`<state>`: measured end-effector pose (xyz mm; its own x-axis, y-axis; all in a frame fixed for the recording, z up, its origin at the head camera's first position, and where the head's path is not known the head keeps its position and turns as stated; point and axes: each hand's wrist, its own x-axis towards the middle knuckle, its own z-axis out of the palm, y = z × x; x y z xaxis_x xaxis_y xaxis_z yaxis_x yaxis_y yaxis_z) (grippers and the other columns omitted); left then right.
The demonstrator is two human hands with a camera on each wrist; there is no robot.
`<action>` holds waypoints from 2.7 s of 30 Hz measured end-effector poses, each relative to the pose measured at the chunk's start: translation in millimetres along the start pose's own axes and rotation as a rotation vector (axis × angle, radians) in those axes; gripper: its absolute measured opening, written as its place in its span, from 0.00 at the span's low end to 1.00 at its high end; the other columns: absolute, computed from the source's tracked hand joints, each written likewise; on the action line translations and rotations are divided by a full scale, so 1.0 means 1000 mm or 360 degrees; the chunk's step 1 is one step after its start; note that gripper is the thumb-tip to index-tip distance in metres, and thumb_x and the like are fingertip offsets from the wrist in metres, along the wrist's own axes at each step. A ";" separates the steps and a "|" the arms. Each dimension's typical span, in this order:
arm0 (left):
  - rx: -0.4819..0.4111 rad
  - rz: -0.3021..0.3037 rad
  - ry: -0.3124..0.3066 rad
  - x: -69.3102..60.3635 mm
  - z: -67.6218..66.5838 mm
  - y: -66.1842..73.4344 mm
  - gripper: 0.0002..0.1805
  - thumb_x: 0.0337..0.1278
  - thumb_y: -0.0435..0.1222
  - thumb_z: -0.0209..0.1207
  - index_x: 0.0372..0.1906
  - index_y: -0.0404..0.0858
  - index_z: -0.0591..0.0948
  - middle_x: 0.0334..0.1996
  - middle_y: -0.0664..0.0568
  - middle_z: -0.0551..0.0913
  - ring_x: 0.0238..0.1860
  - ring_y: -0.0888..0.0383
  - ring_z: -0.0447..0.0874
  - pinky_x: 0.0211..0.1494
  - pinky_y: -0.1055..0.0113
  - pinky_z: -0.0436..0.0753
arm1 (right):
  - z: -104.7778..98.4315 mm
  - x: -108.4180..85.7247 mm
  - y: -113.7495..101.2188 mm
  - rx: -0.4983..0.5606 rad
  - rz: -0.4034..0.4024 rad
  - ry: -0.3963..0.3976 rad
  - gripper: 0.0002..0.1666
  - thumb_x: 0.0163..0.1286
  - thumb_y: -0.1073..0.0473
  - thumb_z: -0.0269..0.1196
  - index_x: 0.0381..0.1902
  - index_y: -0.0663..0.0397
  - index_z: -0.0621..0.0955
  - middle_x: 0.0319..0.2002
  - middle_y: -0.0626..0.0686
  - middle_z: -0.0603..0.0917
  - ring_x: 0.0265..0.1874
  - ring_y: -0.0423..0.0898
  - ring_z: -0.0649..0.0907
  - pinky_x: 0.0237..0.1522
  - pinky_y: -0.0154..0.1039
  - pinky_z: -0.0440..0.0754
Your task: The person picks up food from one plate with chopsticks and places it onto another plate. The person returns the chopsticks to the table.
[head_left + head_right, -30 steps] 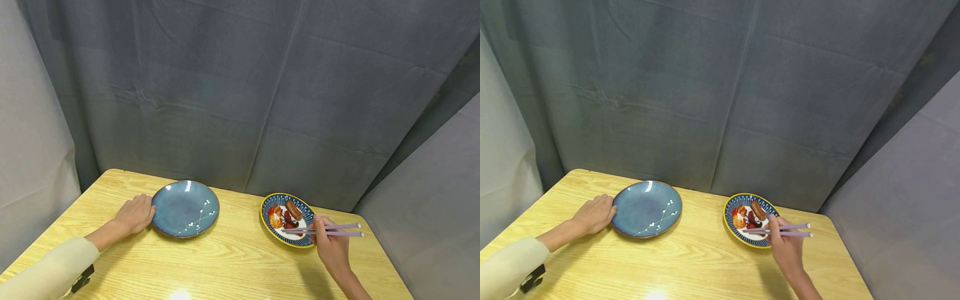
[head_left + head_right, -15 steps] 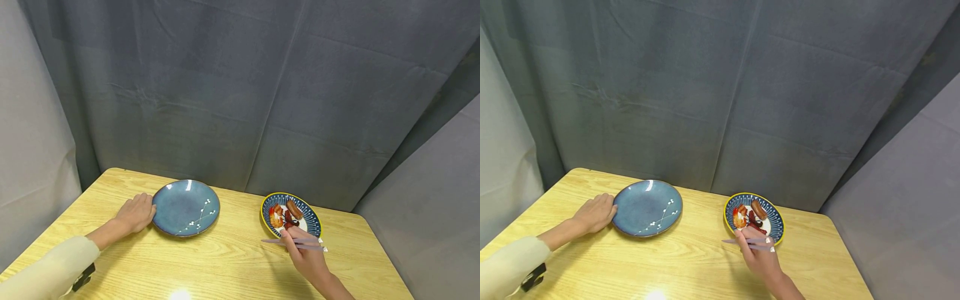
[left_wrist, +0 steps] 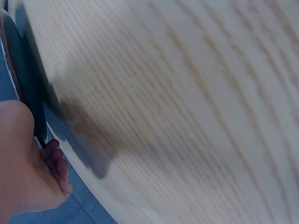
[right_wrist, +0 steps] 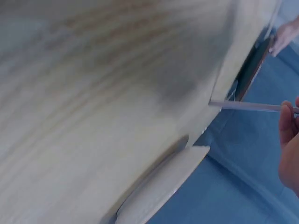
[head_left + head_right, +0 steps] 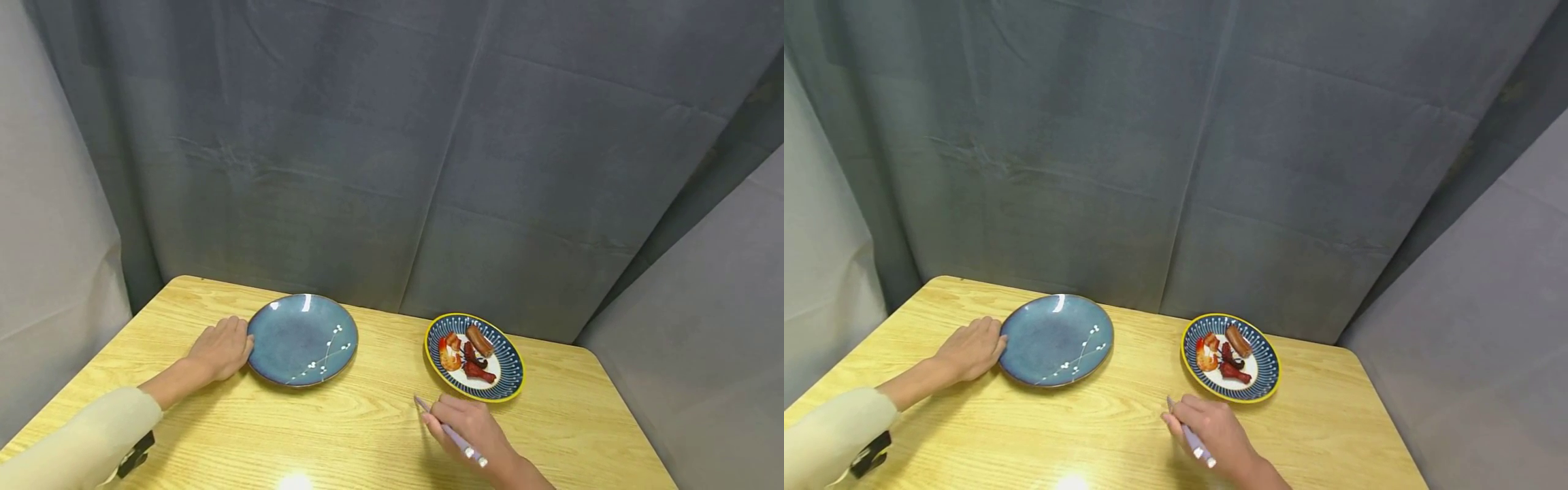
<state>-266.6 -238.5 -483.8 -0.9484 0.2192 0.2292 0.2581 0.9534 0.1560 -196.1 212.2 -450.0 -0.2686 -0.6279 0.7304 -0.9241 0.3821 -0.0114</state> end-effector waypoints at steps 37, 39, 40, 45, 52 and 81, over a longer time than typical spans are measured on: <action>0.0000 0.0027 0.0023 0.000 -0.001 -0.001 0.11 0.71 0.36 0.50 0.33 0.32 0.71 0.27 0.48 0.66 0.31 0.47 0.69 0.32 0.53 0.71 | 0.015 -0.013 -0.033 -0.0120 -0.0095 -0.1046 0.06 0.62 0.52 0.68 0.32 0.45 0.82 0.34 0.39 0.71 0.27 0.29 0.67 0.25 0.19 0.64; 0.0001 0.0023 0.0023 0.000 0.000 -0.001 0.11 0.71 0.36 0.49 0.33 0.32 0.71 0.27 0.47 0.66 0.31 0.47 0.69 0.32 0.53 0.71 | 0.015 -0.012 -0.035 -0.0150 -0.0092 -0.1067 0.06 0.62 0.52 0.68 0.32 0.45 0.81 0.34 0.39 0.71 0.26 0.29 0.66 0.24 0.20 0.62; 0.0000 0.0023 0.0024 0.000 0.000 -0.001 0.11 0.71 0.36 0.49 0.33 0.32 0.71 0.27 0.47 0.66 0.31 0.47 0.69 0.32 0.53 0.71 | 0.015 -0.012 -0.035 -0.0173 -0.0099 -0.1072 0.07 0.62 0.53 0.69 0.32 0.45 0.81 0.33 0.39 0.71 0.26 0.29 0.66 0.23 0.20 0.62; -0.0004 0.0024 0.0024 0.000 -0.001 -0.001 0.11 0.71 0.36 0.49 0.33 0.32 0.71 0.27 0.47 0.66 0.30 0.48 0.69 0.31 0.53 0.71 | 0.018 -0.014 -0.037 -0.0301 -0.0191 -0.1006 0.08 0.58 0.57 0.71 0.29 0.45 0.80 0.33 0.40 0.70 0.24 0.31 0.66 0.20 0.22 0.62; 0.0000 0.0030 0.0023 -0.001 -0.001 0.000 0.11 0.72 0.36 0.50 0.32 0.33 0.70 0.26 0.48 0.65 0.30 0.48 0.69 0.31 0.54 0.71 | 0.023 -0.018 -0.044 -0.0421 -0.0206 -0.0938 0.12 0.62 0.49 0.67 0.26 0.46 0.78 0.31 0.42 0.67 0.21 0.31 0.65 0.16 0.23 0.60; 0.0008 0.0024 0.0022 -0.001 0.000 0.000 0.12 0.71 0.36 0.50 0.32 0.33 0.70 0.26 0.48 0.65 0.29 0.48 0.69 0.31 0.53 0.71 | 0.035 -0.038 -0.055 -0.0438 -0.0111 -0.0678 0.13 0.69 0.53 0.59 0.25 0.48 0.72 0.31 0.43 0.71 0.20 0.30 0.66 0.16 0.22 0.60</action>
<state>-265.6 -238.8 -484.4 -0.9418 0.2305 0.2446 0.2711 0.9511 0.1478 -144.8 191.5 -500.7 -0.3490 -0.8571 0.3790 -0.8534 0.4578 0.2494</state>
